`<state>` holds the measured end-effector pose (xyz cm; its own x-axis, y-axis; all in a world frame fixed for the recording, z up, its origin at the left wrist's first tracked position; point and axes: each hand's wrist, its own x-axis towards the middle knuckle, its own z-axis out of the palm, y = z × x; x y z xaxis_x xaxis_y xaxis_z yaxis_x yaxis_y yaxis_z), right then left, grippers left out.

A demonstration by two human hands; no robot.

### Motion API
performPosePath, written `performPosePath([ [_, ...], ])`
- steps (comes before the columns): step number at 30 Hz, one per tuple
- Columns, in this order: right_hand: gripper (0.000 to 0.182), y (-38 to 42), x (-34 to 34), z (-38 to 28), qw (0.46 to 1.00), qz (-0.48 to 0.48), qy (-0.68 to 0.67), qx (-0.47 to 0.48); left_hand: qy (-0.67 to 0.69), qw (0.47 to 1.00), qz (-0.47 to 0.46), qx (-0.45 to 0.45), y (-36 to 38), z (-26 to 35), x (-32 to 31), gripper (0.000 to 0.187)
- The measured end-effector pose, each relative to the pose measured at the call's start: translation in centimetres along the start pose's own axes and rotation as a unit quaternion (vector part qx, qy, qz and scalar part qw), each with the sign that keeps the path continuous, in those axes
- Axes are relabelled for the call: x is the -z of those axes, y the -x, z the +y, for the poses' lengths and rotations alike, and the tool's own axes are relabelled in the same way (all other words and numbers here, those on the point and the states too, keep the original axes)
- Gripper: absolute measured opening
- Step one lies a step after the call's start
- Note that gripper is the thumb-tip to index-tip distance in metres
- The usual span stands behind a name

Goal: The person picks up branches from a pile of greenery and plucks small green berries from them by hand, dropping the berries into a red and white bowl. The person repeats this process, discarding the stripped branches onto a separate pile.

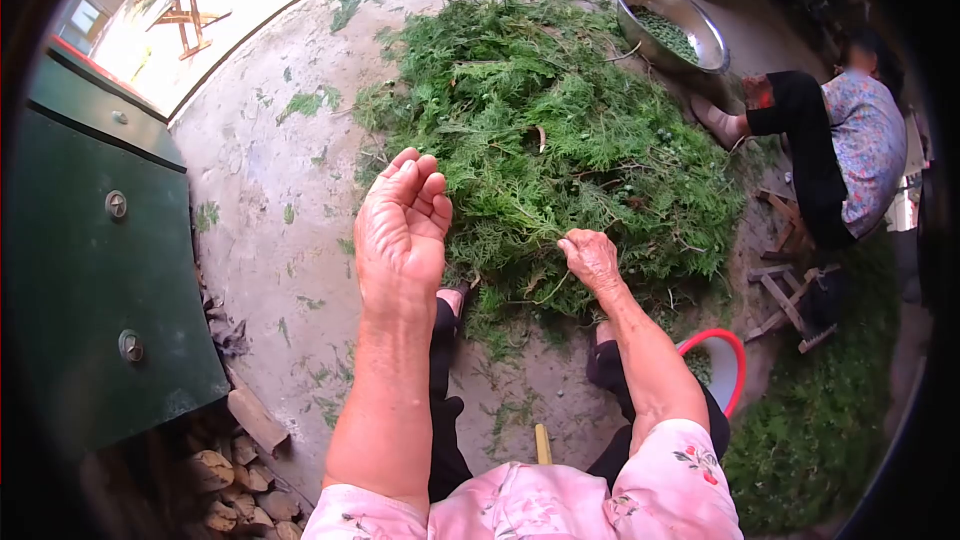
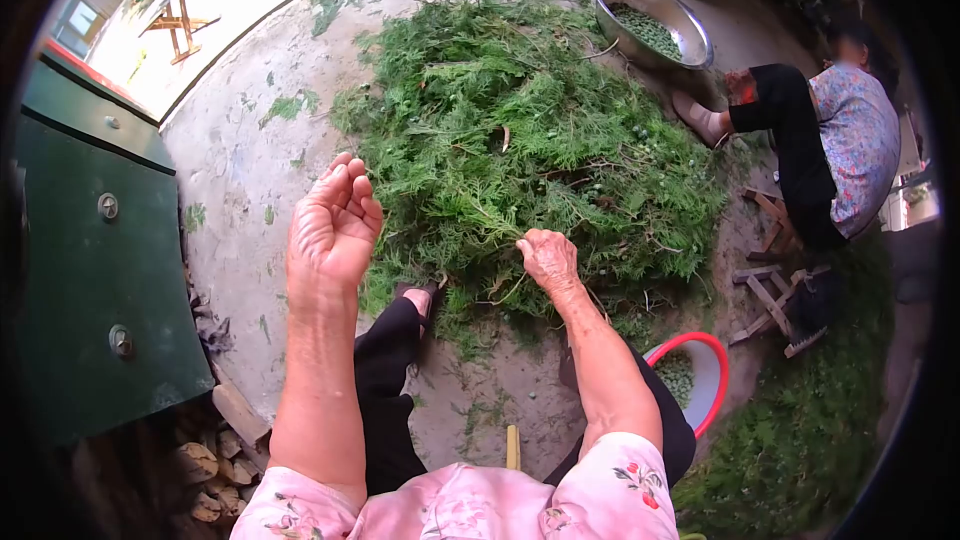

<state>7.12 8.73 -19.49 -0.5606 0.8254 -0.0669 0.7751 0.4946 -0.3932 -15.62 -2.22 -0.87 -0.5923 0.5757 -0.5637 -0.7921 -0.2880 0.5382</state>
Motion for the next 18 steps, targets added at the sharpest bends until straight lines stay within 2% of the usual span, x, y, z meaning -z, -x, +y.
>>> performPosePath([
  [5, 0.022, 4.1, 9.3, 2.1, 0.964, 0.010, -0.240, -0.113, 0.003, 1.000, -0.014, 0.001, 0.2, 0.0, 0.2, 0.026],
  [6, 0.024, 4.6, 11.0, 2.5, 0.960, 0.053, -0.266, -0.076, 0.002, 1.000, -0.017, 0.002, 0.2, -0.1, 0.1, 0.025],
  [8, 0.029, 6.1, 15.4, 2.0, 0.862, -0.019, -0.439, -0.251, -0.001, 1.000, -0.026, 0.004, 0.4, -0.5, -0.1, 0.024],
  [9, 0.029, 6.7, 16.3, 2.0, 0.866, -0.012, -0.435, -0.247, -0.010, 0.999, -0.031, 0.015, 0.4, -0.8, -0.1, 0.024],
  [11, 0.035, 8.0, 17.4, 2.2, 0.795, 0.035, -0.553, -0.247, -0.031, 0.998, -0.049, 0.029, 0.7, -1.6, -0.2, 0.023],
  [12, 0.035, 8.4, 17.7, 2.1, 0.797, 0.039, -0.552, -0.242, -0.048, 0.997, -0.047, 0.032, 1.1, -2.1, -0.6, 0.024],
  [14, 0.042, 8.9, 17.9, 2.0, 0.747, 0.066, -0.615, -0.244, -0.066, 0.994, -0.062, 0.053, 1.4, -3.2, -0.9, 0.024],
  [15, 0.043, 9.2, 17.7, 2.1, 0.698, 0.048, -0.677, -0.230, -0.076, 0.992, -0.071, 0.064, 1.4, -3.7, -1.0, 0.023],
  [16, 0.043, 9.4, 17.8, 2.1, 0.698, 0.052, -0.677, -0.225, -0.090, 0.991, -0.073, 0.074, 1.6, -4.2, -1.3, 0.023],
  [18, 0.042, 9.6, 17.8, 1.9, 0.624, 0.022, -0.757, -0.191, -0.128, 0.984, -0.101, 0.079, 1.9, -5.1, -1.6, 0.024],
])
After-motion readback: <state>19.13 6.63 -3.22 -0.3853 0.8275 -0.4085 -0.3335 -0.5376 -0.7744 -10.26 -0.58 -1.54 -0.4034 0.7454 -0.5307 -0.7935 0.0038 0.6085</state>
